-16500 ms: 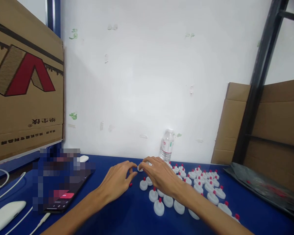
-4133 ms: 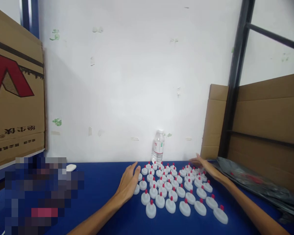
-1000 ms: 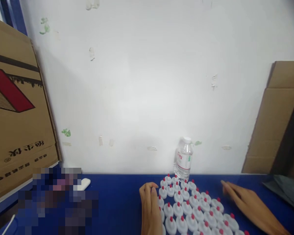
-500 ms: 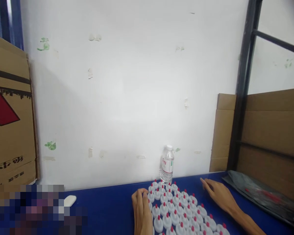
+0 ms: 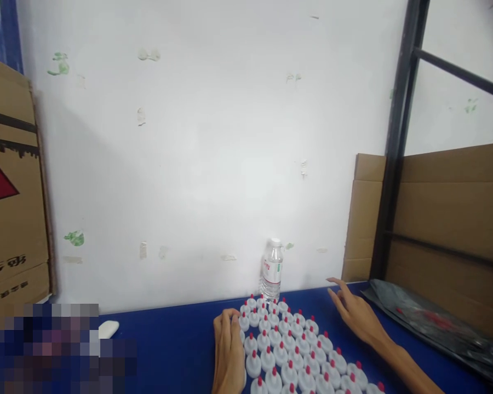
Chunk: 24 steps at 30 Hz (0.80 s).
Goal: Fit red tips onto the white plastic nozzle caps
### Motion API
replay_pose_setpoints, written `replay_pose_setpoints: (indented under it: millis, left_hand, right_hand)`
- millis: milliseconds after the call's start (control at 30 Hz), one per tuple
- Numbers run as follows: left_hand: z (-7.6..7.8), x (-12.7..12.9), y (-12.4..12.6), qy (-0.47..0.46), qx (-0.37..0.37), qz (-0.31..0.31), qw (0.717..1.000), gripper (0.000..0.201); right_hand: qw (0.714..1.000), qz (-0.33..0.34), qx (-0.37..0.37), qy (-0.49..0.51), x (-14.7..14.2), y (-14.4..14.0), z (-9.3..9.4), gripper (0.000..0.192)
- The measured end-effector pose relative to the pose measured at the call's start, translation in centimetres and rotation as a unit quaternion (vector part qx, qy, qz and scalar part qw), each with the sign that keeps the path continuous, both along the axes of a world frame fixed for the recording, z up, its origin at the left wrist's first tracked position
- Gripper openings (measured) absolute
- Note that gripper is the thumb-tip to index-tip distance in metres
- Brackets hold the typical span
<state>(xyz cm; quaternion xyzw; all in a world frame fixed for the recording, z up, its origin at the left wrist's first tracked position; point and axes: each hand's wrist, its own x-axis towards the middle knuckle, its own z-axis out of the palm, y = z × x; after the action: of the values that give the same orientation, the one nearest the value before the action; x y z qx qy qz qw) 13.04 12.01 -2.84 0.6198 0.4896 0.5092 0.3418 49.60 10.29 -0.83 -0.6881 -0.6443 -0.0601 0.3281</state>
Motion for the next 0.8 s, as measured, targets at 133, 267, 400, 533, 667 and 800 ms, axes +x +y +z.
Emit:
replay_pose_setpoints:
  millis: [133,267,400,533,667,800]
  left_hand:
    - [-0.2,-0.1,-0.1,0.008,0.008,0.005,1.0,0.037]
    - [-0.2,-0.2,0.0,0.015,0.013,0.008,1.0,0.038]
    - [0.2,-0.1,-0.2,0.008,0.017,0.016,1.0,0.041]
    - [0.4,-0.1,-0.4,-0.003,0.018,0.025,1.0,0.044]
    - [0.0,-0.2,-0.2,0.005,0.013,0.027,1.0,0.045]
    - [-0.3,-0.2,0.0,0.018,0.014,0.023,0.999,0.046]
  right_hand:
    - [1.0,-0.002,0.019,0.006,-0.2,-0.8,0.2,0.048]
    - [0.999,-0.005,0.023,0.032,-0.3,-1.7,-0.1,0.047]
    - [0.999,0.001,0.025,0.032,-0.6,-2.1,-0.4,0.047]
    - [0.999,0.008,0.033,0.023,-0.5,-2.0,-0.7,0.048]
    - [0.999,0.013,0.025,0.032,-0.2,-2.0,-0.9,0.049]
    - [0.999,0.02,0.018,0.042,-0.2,-2.1,-0.8,0.046]
